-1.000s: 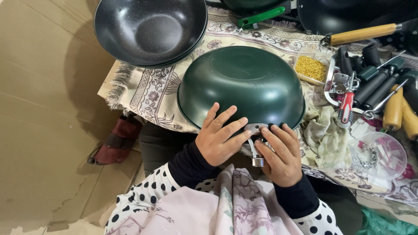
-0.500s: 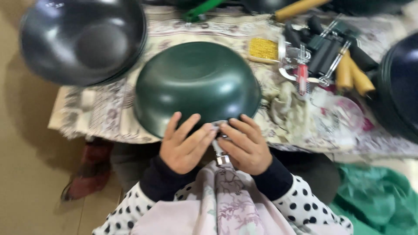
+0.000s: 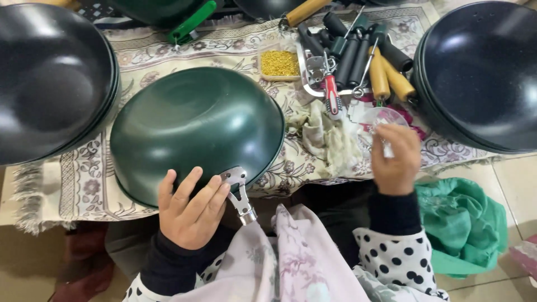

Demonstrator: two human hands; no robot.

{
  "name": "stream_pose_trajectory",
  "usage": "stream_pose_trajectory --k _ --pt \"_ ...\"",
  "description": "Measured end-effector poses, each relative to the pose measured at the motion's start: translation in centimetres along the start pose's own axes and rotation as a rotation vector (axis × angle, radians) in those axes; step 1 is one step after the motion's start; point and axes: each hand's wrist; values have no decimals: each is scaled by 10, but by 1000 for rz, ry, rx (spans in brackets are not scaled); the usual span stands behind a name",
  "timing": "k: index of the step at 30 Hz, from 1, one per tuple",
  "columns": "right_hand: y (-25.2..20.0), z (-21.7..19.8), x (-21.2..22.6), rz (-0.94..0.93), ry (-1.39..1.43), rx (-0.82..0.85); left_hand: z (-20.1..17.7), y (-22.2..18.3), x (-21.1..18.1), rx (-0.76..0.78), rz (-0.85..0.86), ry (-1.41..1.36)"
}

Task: A person is seen wiping a green pan with a cloth and then attempting to attach a handle to it, aligning the bracket with the pan's mounting point.

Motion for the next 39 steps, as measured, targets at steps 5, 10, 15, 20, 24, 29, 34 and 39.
stream_pose_trajectory --k 5,10,15,20,24,29,34,39 --pt "-1 -5 -64 164 -214 261 3 0 1 1 12 1" --pt "-26 32 -138 206 -451 571 2 -3 4 1 5 2" --pt "-12 47 -138 330 -681 843 1 -5 5 -9 -2 5" --pt "-13 51 -145 303 -820 876 -2 -6 6 2 -2 -1" --pt "5 37 -124 491 -678 918 -1 -6 8 -24 1 4" --pt "12 31 -120 396 -485 844 2 -2 8 -47 3 9" --pt "19 33 -114 463 -422 897 0 -7 8 -30 -7 -6" --pt "14 29 -127 425 -286 855 -1 -8 9 -29 -8 -4"
Point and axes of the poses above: each hand's wrist, its own y-axis towards the middle knuckle, its own z-axis out of the palm, x = y × z, and after that the axes turned 9 degrees about z, right-handed
